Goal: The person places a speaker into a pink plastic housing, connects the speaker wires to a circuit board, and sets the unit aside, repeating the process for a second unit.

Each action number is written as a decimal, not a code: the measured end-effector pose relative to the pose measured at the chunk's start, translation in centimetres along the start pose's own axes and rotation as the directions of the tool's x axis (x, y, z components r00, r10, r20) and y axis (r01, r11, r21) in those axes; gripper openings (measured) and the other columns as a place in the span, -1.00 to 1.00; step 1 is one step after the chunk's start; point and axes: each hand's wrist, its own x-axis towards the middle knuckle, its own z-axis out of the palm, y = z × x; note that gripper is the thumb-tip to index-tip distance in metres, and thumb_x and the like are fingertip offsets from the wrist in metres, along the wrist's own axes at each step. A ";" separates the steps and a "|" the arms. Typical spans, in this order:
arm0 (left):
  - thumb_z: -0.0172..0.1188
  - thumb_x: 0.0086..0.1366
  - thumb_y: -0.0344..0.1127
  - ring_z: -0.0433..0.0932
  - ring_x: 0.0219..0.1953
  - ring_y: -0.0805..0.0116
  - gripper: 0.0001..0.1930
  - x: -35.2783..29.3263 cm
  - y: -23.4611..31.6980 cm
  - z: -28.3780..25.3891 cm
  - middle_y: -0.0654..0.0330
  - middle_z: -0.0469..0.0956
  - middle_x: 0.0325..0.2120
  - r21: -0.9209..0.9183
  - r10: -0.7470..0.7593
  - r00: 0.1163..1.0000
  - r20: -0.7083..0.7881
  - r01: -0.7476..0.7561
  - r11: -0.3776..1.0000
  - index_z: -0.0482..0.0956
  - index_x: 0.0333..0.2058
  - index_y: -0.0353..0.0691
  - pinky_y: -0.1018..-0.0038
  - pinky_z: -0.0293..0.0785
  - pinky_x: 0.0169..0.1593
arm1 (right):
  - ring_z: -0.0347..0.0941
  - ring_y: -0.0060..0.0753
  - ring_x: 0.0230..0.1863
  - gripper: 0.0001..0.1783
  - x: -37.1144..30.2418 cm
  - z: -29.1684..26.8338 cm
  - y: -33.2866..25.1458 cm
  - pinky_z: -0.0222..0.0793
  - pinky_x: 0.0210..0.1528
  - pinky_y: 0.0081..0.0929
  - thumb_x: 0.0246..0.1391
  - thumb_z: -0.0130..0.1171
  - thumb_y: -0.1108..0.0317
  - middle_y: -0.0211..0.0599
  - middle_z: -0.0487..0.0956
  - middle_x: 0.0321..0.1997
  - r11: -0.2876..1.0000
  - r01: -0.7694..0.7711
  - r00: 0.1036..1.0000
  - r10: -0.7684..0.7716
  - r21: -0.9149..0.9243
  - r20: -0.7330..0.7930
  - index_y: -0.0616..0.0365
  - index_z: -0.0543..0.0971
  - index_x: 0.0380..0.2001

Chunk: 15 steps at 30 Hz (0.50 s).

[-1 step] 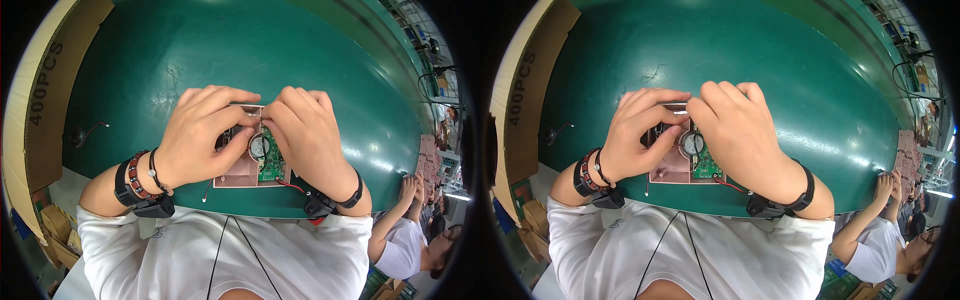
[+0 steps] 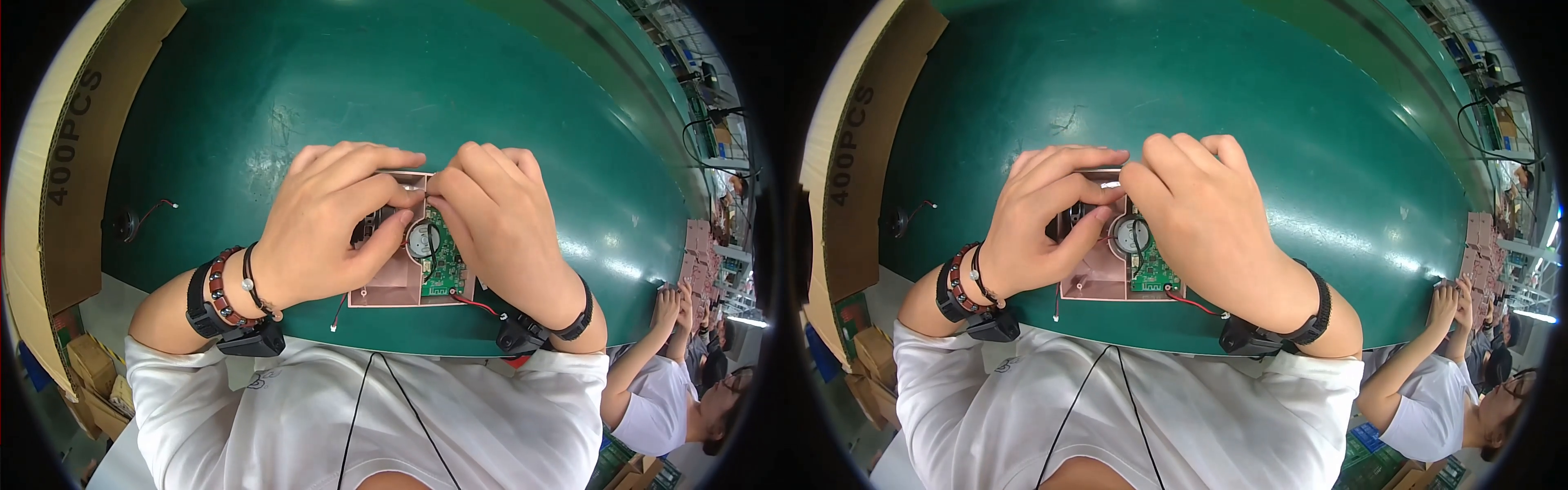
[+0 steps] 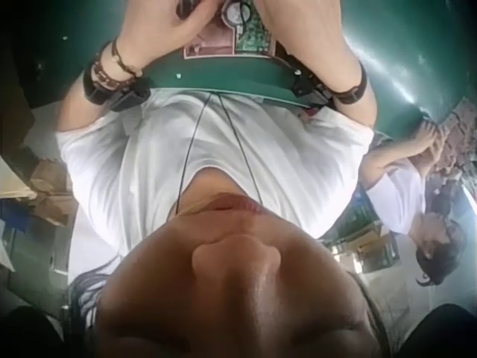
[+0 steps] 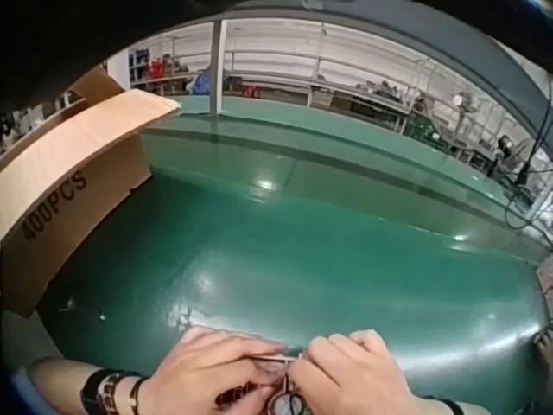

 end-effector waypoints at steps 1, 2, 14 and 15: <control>0.26 0.03 -0.47 0.51 -0.05 0.16 -0.88 0.0 0.0 0.0 0.12 0.55 -0.01 0.009 0.007 1.000 0.006 -0.007 1.000 0.60 -0.38 -0.23 0.34 0.28 0.00 | 0.33 -0.28 -0.38 -0.85 0.0 0.0 0.0 0.17 -0.25 -0.36 -0.12 0.26 0.53 -0.33 0.34 -0.46 1.000 -0.001 1.000 0.001 -0.001 0.000 0.13 0.48 -0.48; 0.26 0.03 -0.46 0.50 -0.01 0.15 -0.87 -0.1 0.0 0.0 0.11 0.55 0.01 0.018 0.014 1.000 0.012 -0.014 1.000 0.61 -0.37 -0.24 0.33 0.28 0.02 | 0.33 -0.27 -0.38 -0.85 0.0 -0.1 0.0 0.17 -0.26 -0.35 -0.12 0.26 0.53 -0.33 0.34 -0.46 1.000 -0.003 1.000 0.002 0.027 0.016 0.14 0.47 -0.48; 0.22 0.16 -0.35 0.45 0.10 0.08 -0.76 -0.2 -0.6 -0.5 -0.01 0.40 0.17 0.055 0.055 0.995 0.086 -0.060 0.997 0.59 -0.18 -0.24 0.27 0.27 0.10 | 0.32 -0.23 -0.39 -0.85 0.0 -0.6 0.5 0.16 -0.32 -0.35 -0.12 0.24 0.54 -0.29 0.37 -0.43 0.980 -0.082 0.993 0.065 0.180 0.098 0.17 0.47 -0.45; 0.20 0.18 -0.33 0.44 0.09 0.07 -0.74 -0.2 -0.6 -0.6 -0.01 0.38 0.18 0.070 0.061 0.994 0.088 -0.067 0.995 0.58 -0.14 -0.24 0.26 0.28 0.10 | 0.33 -0.23 -0.39 -0.84 0.1 -0.8 0.5 0.16 -0.32 -0.36 -0.13 0.25 0.53 -0.30 0.37 -0.43 0.981 -0.078 0.992 0.059 0.176 0.112 0.16 0.48 -0.44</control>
